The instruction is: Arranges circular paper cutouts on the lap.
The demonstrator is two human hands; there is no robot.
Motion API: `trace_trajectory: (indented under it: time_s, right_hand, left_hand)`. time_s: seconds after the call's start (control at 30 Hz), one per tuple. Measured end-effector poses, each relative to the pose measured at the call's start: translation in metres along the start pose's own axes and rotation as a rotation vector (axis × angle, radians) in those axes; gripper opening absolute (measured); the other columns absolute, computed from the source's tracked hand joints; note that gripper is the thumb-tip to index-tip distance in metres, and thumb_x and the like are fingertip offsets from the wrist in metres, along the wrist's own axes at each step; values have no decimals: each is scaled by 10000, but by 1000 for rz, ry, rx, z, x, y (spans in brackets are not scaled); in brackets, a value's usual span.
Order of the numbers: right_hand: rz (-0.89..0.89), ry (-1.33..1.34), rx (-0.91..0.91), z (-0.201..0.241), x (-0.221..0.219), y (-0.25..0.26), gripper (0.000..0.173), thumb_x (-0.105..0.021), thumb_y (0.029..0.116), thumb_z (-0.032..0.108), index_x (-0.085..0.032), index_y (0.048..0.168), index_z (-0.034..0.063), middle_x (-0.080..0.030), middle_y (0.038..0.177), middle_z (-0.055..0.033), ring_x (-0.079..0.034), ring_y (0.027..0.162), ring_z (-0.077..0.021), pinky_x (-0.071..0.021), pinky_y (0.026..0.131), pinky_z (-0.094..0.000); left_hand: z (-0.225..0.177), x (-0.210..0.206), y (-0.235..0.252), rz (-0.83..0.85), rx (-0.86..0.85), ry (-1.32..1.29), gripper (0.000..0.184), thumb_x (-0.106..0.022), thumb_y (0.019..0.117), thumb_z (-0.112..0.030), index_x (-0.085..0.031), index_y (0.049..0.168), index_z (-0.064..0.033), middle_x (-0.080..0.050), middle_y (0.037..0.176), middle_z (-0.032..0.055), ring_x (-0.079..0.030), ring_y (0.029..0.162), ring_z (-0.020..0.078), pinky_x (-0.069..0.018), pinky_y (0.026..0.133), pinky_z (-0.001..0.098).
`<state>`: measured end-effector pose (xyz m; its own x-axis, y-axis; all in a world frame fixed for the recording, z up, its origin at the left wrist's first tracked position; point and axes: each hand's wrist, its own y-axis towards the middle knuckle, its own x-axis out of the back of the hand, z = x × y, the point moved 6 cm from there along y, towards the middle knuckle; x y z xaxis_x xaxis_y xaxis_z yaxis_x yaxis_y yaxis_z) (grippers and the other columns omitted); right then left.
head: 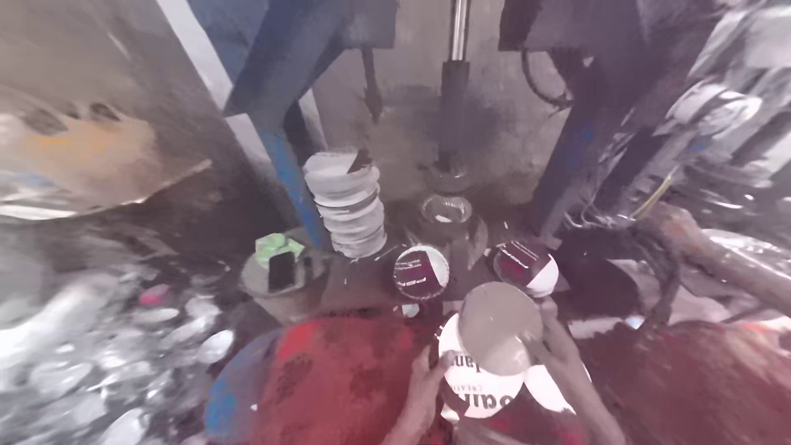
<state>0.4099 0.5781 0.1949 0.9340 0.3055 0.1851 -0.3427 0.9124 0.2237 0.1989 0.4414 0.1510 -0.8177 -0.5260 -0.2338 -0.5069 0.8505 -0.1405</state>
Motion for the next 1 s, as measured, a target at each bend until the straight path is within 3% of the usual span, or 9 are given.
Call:
trace_trajectory:
  time_s: [0.1,0.2,0.33,0.37,0.47,0.57,0.67,0.9,1.0]
  right_hand:
    - [-20,-24,8,-5,5,-5,418,-657,878,70,-550,1269,-28,-730,897,9,-702,728,-39,-609,641,-247]
    - [-98,-89,30,-3,11,-6,390,-655,866,82,-567,1225,-42,-679,817,80,-633,678,53,-555,626,-170]
    - [-208,5,14,-7,17,0,409,-643,869,42,-526,1241,-80,-657,900,39,-631,765,41,-558,701,-167]
    - [-220,42,32,-10,17,2,395,-650,870,50,-525,1226,-62,-662,889,46,-642,751,29,-568,686,-174]
    - [-201,114,64,-13,12,5,346,-648,882,42,-519,1199,-7,-676,824,84,-655,679,4,-581,618,-200]
    - [-157,109,87,-15,2,3,322,-638,887,19,-530,1190,19,-684,789,104,-652,642,1,-577,593,-204]
    - [-151,73,87,-12,-4,1,351,-645,891,38,-527,1218,-15,-702,787,85,-677,659,-16,-597,615,-226]
    - [-149,-11,112,2,-4,-3,367,-662,886,66,-544,1219,-34,-701,839,58,-679,731,2,-598,676,-211]
    - [-142,-60,110,7,-4,-7,395,-657,870,97,-551,1216,-64,-684,856,25,-664,734,-3,-585,669,-215]
  left_hand:
    - [-2,0,5,-61,18,82,349,-558,1024,-150,-588,1265,101,-665,1140,162,-637,1035,139,-525,943,334]
    - [1,-5,12,-63,43,30,407,-400,1094,-243,-601,1241,79,-681,1122,132,-659,1025,119,-549,940,345]
    - [2,-10,28,98,-79,0,499,-384,1039,-152,-389,1515,-2,-478,1505,115,-549,1258,103,-488,1024,312]
    - [1,-9,32,98,-90,4,477,-391,1034,-126,-419,1494,-3,-504,1476,109,-569,1221,100,-503,993,307]
    - [-2,-6,34,44,-23,-82,326,-405,1011,-77,-616,1223,53,-679,1126,62,-655,984,71,-558,880,290]
    - [-9,-7,32,91,-15,-134,247,-448,991,-54,-675,1063,13,-735,919,13,-709,850,75,-605,807,287]
    - [-14,-5,32,106,-107,-11,130,-565,976,-49,-684,964,3,-705,814,-7,-687,756,56,-597,748,259]
    - [-20,8,23,-51,-84,11,203,-749,861,-94,-689,1010,30,-720,861,57,-703,802,104,-603,771,292]
    - [-20,8,17,-94,-55,27,178,-706,911,-86,-676,1029,45,-710,872,61,-687,804,86,-588,776,278]
